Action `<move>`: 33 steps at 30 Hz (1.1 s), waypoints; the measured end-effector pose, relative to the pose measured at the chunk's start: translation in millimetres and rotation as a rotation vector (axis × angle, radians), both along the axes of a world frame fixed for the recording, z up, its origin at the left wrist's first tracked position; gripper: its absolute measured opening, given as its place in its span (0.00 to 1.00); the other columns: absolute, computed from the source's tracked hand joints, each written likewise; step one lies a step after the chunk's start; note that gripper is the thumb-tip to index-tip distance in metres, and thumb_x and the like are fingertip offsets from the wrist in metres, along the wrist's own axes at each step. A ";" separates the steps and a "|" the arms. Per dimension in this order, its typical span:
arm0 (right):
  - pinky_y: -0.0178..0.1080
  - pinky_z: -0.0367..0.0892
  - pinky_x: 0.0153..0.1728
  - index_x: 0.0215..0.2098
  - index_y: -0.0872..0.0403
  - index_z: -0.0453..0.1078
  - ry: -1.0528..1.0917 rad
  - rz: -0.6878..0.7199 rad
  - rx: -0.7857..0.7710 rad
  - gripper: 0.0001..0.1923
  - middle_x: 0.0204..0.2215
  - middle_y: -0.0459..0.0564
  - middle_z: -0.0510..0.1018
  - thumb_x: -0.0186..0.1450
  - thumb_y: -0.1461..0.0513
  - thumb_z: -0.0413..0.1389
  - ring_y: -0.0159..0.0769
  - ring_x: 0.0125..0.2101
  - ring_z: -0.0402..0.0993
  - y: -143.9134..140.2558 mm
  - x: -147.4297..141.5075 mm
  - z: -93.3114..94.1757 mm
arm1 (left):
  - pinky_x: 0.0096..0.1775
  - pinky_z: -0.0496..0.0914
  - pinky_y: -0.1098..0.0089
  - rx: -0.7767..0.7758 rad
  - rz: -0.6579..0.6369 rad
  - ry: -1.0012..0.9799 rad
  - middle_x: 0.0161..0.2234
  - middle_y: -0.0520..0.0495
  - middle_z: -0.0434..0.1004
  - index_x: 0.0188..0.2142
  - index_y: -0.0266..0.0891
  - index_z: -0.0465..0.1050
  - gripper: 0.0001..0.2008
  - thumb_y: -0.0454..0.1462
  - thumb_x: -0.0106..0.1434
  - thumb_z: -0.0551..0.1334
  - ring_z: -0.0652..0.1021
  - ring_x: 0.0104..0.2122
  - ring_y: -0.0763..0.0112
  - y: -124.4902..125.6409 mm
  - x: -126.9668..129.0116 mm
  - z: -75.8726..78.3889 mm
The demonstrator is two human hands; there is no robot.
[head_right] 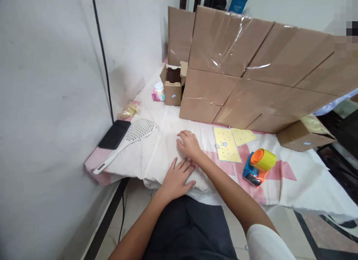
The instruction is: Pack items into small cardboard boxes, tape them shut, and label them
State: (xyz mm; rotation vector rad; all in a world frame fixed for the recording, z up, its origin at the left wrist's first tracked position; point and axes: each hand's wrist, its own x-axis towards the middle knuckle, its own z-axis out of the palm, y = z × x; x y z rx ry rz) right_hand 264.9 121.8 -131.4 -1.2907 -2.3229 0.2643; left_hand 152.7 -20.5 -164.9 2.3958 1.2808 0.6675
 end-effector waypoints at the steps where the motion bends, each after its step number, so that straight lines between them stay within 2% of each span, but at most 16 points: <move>1: 0.49 0.62 0.52 0.48 0.53 0.73 -0.007 -0.003 -0.022 0.13 0.51 0.56 0.76 0.68 0.61 0.51 0.48 0.52 0.69 8.5 -16.0 -5.2 | 0.68 0.45 0.43 -0.033 -0.079 -0.043 0.63 0.46 0.69 0.61 0.46 0.69 0.25 0.50 0.67 0.60 0.61 0.67 0.56 -0.7 -3.5 2.6; 3: 0.49 0.60 0.52 0.48 0.54 0.73 0.011 -0.057 -0.061 0.13 0.50 0.56 0.76 0.68 0.62 0.51 0.48 0.52 0.68 29.4 -40.5 -12.8 | 0.69 0.41 0.43 -0.114 -0.223 -0.154 0.60 0.50 0.74 0.52 0.49 0.76 0.20 0.50 0.64 0.64 0.64 0.66 0.56 -1.9 -11.9 7.7; 5: 0.49 0.60 0.51 0.46 0.54 0.74 0.052 -0.174 -0.084 0.12 0.49 0.55 0.76 0.68 0.63 0.51 0.48 0.51 0.67 48.7 -55.9 -18.2 | 0.69 0.44 0.45 -0.242 -0.322 -0.300 0.50 0.52 0.82 0.41 0.48 0.81 0.11 0.48 0.64 0.65 0.74 0.59 0.59 0.5 -23.2 13.3; 7: 0.49 0.59 0.50 0.44 0.54 0.74 0.076 -0.275 -0.073 0.11 0.47 0.56 0.77 0.68 0.63 0.50 0.48 0.50 0.66 60.2 -63.5 -23.4 | 0.64 0.61 0.54 -0.395 -0.362 -0.478 0.38 0.51 0.85 0.35 0.43 0.81 0.11 0.45 0.67 0.62 0.82 0.44 0.65 12.7 -39.0 21.6; 9: 0.49 0.58 0.49 0.43 0.53 0.74 0.076 -0.284 -0.032 0.10 0.46 0.55 0.76 0.68 0.62 0.51 0.48 0.49 0.65 63.2 -65.1 -28.8 | 0.48 0.74 0.64 -0.458 -0.263 -0.630 0.31 0.48 0.84 0.32 0.39 0.80 0.15 0.42 0.69 0.57 0.82 0.33 0.68 41.6 -59.0 35.0; 10: 0.48 0.58 0.49 0.42 0.53 0.74 0.078 -0.258 -0.018 0.10 0.45 0.55 0.76 0.67 0.62 0.52 0.48 0.49 0.65 62.8 -64.3 -31.2 | 0.43 0.75 0.67 -0.408 -0.136 -0.668 0.31 0.47 0.84 0.32 0.39 0.79 0.15 0.41 0.69 0.57 0.82 0.33 0.68 63.4 -69.4 43.5; 13: 0.46 0.58 0.48 0.39 0.52 0.74 0.165 -0.220 -0.049 0.08 0.44 0.53 0.77 0.66 0.62 0.53 0.46 0.48 0.66 61.6 -58.7 -35.8 | 0.45 0.73 0.66 -0.150 0.202 -0.536 0.41 0.47 0.84 0.41 0.41 0.79 0.10 0.40 0.66 0.61 0.81 0.40 0.64 153.6 -94.3 71.6; 16: 0.45 0.58 0.48 0.36 0.52 0.72 0.323 -0.251 -0.107 0.08 0.40 0.52 0.78 0.66 0.63 0.51 0.43 0.45 0.68 65.0 -53.1 -37.0 | 0.50 0.72 0.62 0.053 0.448 -0.318 0.55 0.43 0.77 0.58 0.41 0.71 0.21 0.36 0.65 0.61 0.80 0.44 0.62 253.1 -102.6 95.7; 19: 0.46 0.59 0.50 0.34 0.51 0.71 0.416 -0.228 -0.124 0.07 0.38 0.50 0.78 0.66 0.63 0.51 0.43 0.44 0.69 69.0 -50.1 -38.1 | 0.55 0.69 0.58 0.186 0.516 -0.089 0.67 0.38 0.62 0.67 0.40 0.59 0.33 0.29 0.62 0.61 0.73 0.57 0.56 327.8 -98.1 113.4; 22: 0.47 0.60 0.50 0.33 0.51 0.71 0.489 -0.214 -0.138 0.06 0.37 0.50 0.78 0.66 0.62 0.52 0.43 0.43 0.70 71.4 -48.3 -40.3 | 0.55 0.68 0.53 0.126 0.526 0.079 0.61 0.37 0.69 0.60 0.39 0.68 0.27 0.26 0.61 0.60 0.73 0.57 0.52 368.3 -92.3 128.4; 25: 0.46 0.63 0.48 0.32 0.50 0.70 0.579 -0.201 -0.151 0.07 0.35 0.50 0.78 0.65 0.61 0.51 0.42 0.41 0.71 73.0 -46.4 -42.9 | 0.54 0.67 0.52 0.042 0.591 0.123 0.46 0.37 0.79 0.42 0.33 0.76 0.09 0.27 0.63 0.61 0.76 0.51 0.53 378.4 -97.6 147.0; 27: 0.45 0.65 0.46 0.31 0.50 0.70 0.655 -0.188 -0.157 0.07 0.35 0.49 0.77 0.65 0.61 0.51 0.40 0.38 0.72 73.6 -45.3 -44.2 | 0.54 0.67 0.56 0.067 0.609 0.105 0.44 0.39 0.79 0.40 0.29 0.74 0.06 0.32 0.66 0.61 0.76 0.49 0.60 367.3 -110.5 162.9; 29: 0.43 0.66 0.45 0.31 0.50 0.70 0.741 -0.179 -0.162 0.07 0.34 0.49 0.77 0.65 0.60 0.51 0.39 0.37 0.72 73.6 -44.7 -43.8 | 0.53 0.67 0.61 0.127 0.626 0.088 0.43 0.43 0.77 0.40 0.26 0.72 0.10 0.35 0.68 0.58 0.75 0.46 0.67 339.6 -129.1 179.5; 31: 0.42 0.67 0.43 0.31 0.51 0.70 0.833 -0.179 -0.175 0.08 0.34 0.50 0.76 0.64 0.58 0.51 0.39 0.37 0.72 73.5 -44.1 -40.1 | 0.53 0.68 0.61 0.209 0.665 0.003 0.38 0.48 0.75 0.38 0.27 0.70 0.08 0.34 0.66 0.57 0.74 0.43 0.70 295.8 -149.9 192.5; 32: 0.42 0.68 0.43 0.32 0.51 0.70 0.884 -0.181 -0.189 0.09 0.35 0.51 0.76 0.64 0.57 0.51 0.39 0.38 0.72 73.3 -43.5 -36.4 | 0.53 0.68 0.61 0.254 0.691 -0.064 0.35 0.51 0.73 0.36 0.29 0.70 0.06 0.32 0.65 0.56 0.73 0.41 0.71 269.1 -160.0 196.1; 33: 0.42 0.68 0.44 0.34 0.52 0.70 0.942 -0.182 -0.209 0.10 0.37 0.52 0.77 0.64 0.55 0.51 0.40 0.39 0.72 72.8 -42.3 -31.4 | 0.53 0.68 0.60 0.305 0.695 -0.294 0.30 0.54 0.70 0.32 0.32 0.69 0.02 0.30 0.61 0.58 0.72 0.38 0.72 240.5 -169.4 197.2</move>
